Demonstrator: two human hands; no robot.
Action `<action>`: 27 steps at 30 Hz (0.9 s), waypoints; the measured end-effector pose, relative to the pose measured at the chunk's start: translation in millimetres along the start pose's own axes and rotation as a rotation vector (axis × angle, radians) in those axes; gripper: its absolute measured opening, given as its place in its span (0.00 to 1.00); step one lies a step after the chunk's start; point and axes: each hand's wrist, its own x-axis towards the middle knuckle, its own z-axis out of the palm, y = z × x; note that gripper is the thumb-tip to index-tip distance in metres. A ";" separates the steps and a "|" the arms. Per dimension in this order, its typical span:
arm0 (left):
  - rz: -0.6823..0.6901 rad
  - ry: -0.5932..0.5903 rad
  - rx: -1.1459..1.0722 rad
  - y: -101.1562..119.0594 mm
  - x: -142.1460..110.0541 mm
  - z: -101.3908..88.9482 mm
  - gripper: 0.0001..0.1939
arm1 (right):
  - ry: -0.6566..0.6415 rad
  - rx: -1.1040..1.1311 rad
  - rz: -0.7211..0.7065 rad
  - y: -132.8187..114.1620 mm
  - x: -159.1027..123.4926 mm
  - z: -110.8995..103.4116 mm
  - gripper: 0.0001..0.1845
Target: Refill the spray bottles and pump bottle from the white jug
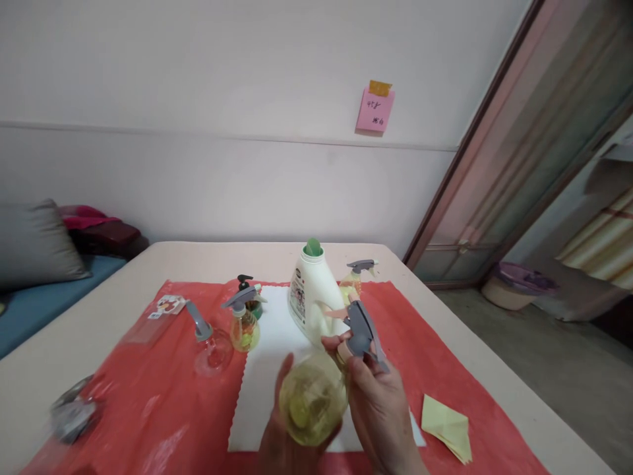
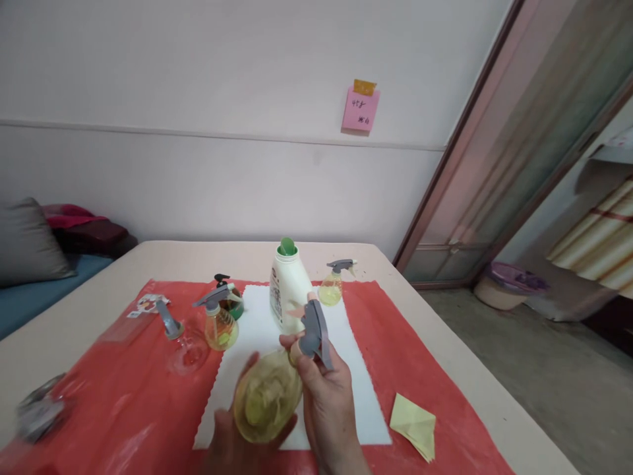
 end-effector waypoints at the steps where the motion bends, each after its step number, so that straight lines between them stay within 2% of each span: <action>1: 0.040 0.051 -0.055 -0.9 0.7 -0.8 0.47 | 0.037 0.009 -0.006 3.0 0.2 1.8 0.15; 3: 0.090 0.170 -0.194 -2.4 2.6 -3.7 0.63 | 0.069 0.025 0.002 7.1 0.1 4.0 0.15; 4: 0.101 0.226 -0.244 -2.9 3.4 -5.9 0.66 | 0.067 0.027 0.009 7.8 0.0 3.9 0.15; 5: 0.081 0.256 -0.286 -3.1 4.1 -8.6 0.66 | 0.054 0.023 0.009 7.6 -0.2 2.9 0.15; 7: -0.093 0.201 -0.375 -3.5 4.4 -14.8 0.53 | 0.005 0.011 -0.019 4.2 -0.2 -1.9 0.15; 9: -0.375 0.058 -0.534 -4.7 3.7 -20.2 0.37 | -0.058 0.014 -0.069 -2.9 0.7 -8.3 0.14; 10: -0.514 -0.008 -0.623 -5.8 3.4 -22.0 0.32 | -0.081 0.014 -0.094 -7.6 1.7 -11.1 0.14; 11: -0.625 -0.056 -0.701 -7.4 3.3 -23.0 0.30 | -0.088 0.018 -0.118 -13.0 2.9 -13.4 0.15; 13: -0.731 -0.105 -0.787 -11.4 4.7 -23.4 0.30 | -0.042 0.046 -0.161 -25.6 6.6 -15.9 0.16; 16: -0.708 -0.097 -0.761 -17.3 10.7 -23.1 0.31 | 0.162 0.110 -0.252 -48.3 14.7 -18.3 0.18; 18: -0.688 -0.029 -0.723 -19.9 15.8 -24.3 0.29 | 0.312 0.116 -0.337 -63.8 21.0 -22.0 0.19; 21: -0.632 0.087 -0.689 -21.4 21.8 -29.1 0.27 | 0.460 0.082 -0.416 -80.3 30.8 -32.3 0.24; 24: -0.559 0.132 -0.684 -19.1 23.2 -36.9 0.24 | 0.522 0.033 -0.422 -79.1 41.8 -48.4 0.32; 27: -0.488 0.129 -0.683 -11.5 21.3 -44.8 0.22 | 0.563 -0.014 -0.391 -56.7 51.9 -72.4 0.35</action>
